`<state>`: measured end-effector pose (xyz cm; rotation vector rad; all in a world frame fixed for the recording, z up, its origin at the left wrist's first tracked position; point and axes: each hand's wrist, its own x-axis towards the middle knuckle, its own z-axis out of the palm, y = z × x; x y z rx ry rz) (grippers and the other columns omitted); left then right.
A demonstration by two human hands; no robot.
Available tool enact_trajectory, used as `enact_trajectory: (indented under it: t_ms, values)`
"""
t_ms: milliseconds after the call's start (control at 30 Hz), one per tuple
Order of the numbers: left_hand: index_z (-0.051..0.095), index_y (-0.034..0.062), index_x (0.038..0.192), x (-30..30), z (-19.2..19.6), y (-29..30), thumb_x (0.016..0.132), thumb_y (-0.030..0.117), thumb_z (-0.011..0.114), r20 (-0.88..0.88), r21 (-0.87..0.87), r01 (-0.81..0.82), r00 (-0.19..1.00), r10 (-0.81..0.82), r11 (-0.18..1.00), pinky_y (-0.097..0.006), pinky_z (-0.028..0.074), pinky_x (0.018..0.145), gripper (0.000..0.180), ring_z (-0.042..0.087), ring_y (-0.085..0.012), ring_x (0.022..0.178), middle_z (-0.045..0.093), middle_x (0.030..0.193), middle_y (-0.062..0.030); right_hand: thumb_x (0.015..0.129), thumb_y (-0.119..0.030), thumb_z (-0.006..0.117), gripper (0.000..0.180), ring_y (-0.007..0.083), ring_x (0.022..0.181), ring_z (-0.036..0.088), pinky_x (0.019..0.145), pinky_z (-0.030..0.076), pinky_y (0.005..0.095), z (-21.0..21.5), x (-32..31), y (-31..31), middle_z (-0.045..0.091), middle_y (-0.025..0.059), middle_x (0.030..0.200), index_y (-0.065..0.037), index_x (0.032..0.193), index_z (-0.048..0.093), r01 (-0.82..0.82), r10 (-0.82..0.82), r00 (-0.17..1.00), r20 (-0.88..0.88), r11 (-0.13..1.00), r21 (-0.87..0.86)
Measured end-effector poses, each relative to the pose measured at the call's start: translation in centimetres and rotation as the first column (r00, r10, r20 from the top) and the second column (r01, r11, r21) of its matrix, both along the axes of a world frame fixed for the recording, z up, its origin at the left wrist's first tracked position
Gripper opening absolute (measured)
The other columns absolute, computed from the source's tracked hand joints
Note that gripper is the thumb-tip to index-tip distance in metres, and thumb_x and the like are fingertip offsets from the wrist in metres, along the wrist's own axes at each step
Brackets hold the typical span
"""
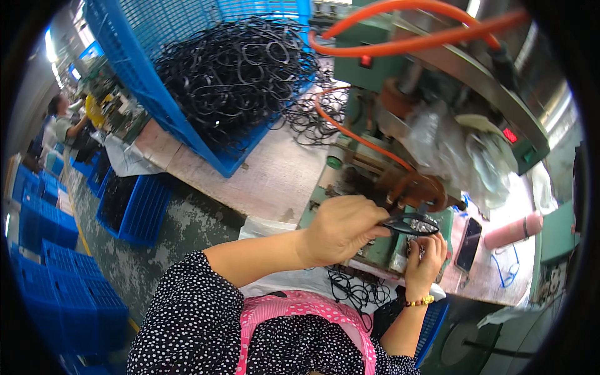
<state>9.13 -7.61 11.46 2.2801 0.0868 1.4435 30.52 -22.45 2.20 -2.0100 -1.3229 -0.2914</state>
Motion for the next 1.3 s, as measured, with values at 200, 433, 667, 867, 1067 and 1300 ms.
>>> enact_trajectory:
  t_ms: [200, 433, 667, 867, 1067, 1300]
  values:
    - [0.066, 0.0029, 0.109, -2.4, -5.7, 6.2, 0.087, 0.005, 0.067, 0.062, -0.098, -0.376, 0.922, 0.382, 0.922, -0.043, 0.050, 0.078, 0.022, 0.058, -0.0356, 0.088, 0.063, 0.099, -0.0158, 0.099, -0.007, 0.060, 0.007, 0.0220, 0.088, 0.061, 0.081, 0.049, 0.0343, -0.5, -0.2, -0.3, 0.061, 0.0091, 0.091, -0.001, 0.101, 0.058, 0.122, -0.043, 0.932, -0.361, 0.972, 0.199]
    - [0.061, 0.0049, 0.108, -2.3, -15.6, 19.1, 0.091, 0.019, 0.067, -0.389, 0.116, -0.668, 0.650, 0.653, 0.735, -0.044, 0.048, 0.092, 0.023, 0.060, -0.0348, 0.103, 0.065, 0.098, -0.0151, 0.102, -0.006, 0.058, 0.009, 0.0107, 0.076, 0.057, 0.068, 0.049, 0.0247, -1.0, -1.1, 0.0, 0.060, 0.0039, 0.092, 0.000, 0.108, 0.060, 0.100, 0.139, 0.826, -0.547, 0.918, 0.385]
    - [0.064, 0.0088, 0.106, -6.7, -14.2, 14.6, 0.091, 0.021, 0.066, -0.694, -0.006, -0.600, 0.579, 0.429, 0.800, -0.045, 0.052, 0.081, 0.019, 0.064, -0.0365, 0.091, 0.068, 0.096, -0.0150, 0.100, 0.003, 0.059, 0.011, 0.0105, 0.090, 0.062, 0.081, 0.053, 0.0253, -0.7, -1.2, 0.0, 0.064, 0.0035, 0.103, 0.001, 0.110, 0.063, 0.081, 0.306, 0.688, -0.658, 0.869, 0.489]
    - [0.060, 0.0042, 0.115, -11.1, -10.3, 9.6, 0.101, 0.006, 0.053, -0.484, -0.583, -0.476, 0.854, 0.189, 0.659, -0.025, 0.049, 0.068, 0.015, 0.059, -0.0108, 0.076, 0.064, 0.087, -0.0054, 0.096, 0.009, 0.059, 0.014, 0.0101, 0.097, 0.059, 0.087, 0.047, 0.0232, -0.2, -1.1, 0.3, 0.062, 0.0026, 0.105, 0.000, 0.104, 0.064, -0.024, 0.427, 0.640, -0.639, 0.842, 0.539]
    - [0.038, 0.0048, 0.129, -9.8, -4.3, 5.1, 0.106, 0.008, 0.041, -0.172, -0.742, -0.151, 0.985, 0.032, 0.653, -0.027, 0.054, 0.066, 0.024, 0.065, -0.0183, 0.074, 0.064, 0.088, -0.0143, 0.093, 0.011, 0.060, 0.014, 0.0089, 0.093, 0.058, 0.083, 0.046, 0.0222, 1.5, -2.2, 0.6, 0.062, 0.0023, 0.101, 0.000, 0.100, 0.065, -0.001, 0.391, 0.632, -0.669, 0.864, 0.504]
    - [0.042, 0.0018, 0.123, -7.2, 1.5, 1.2, 0.107, 0.017, 0.045, 0.083, -0.604, 0.143, 0.990, -0.117, 0.784, -0.028, 0.052, 0.063, 0.022, 0.064, -0.0191, 0.069, 0.064, 0.088, -0.0169, 0.091, 0.011, 0.062, 0.014, 0.0119, 0.095, 0.058, 0.085, 0.046, 0.0246, 4.8, -3.2, 1.5, 0.062, 0.0041, 0.103, 0.000, 0.098, 0.066, -0.064, 0.498, 0.563, -0.660, 0.822, 0.566]
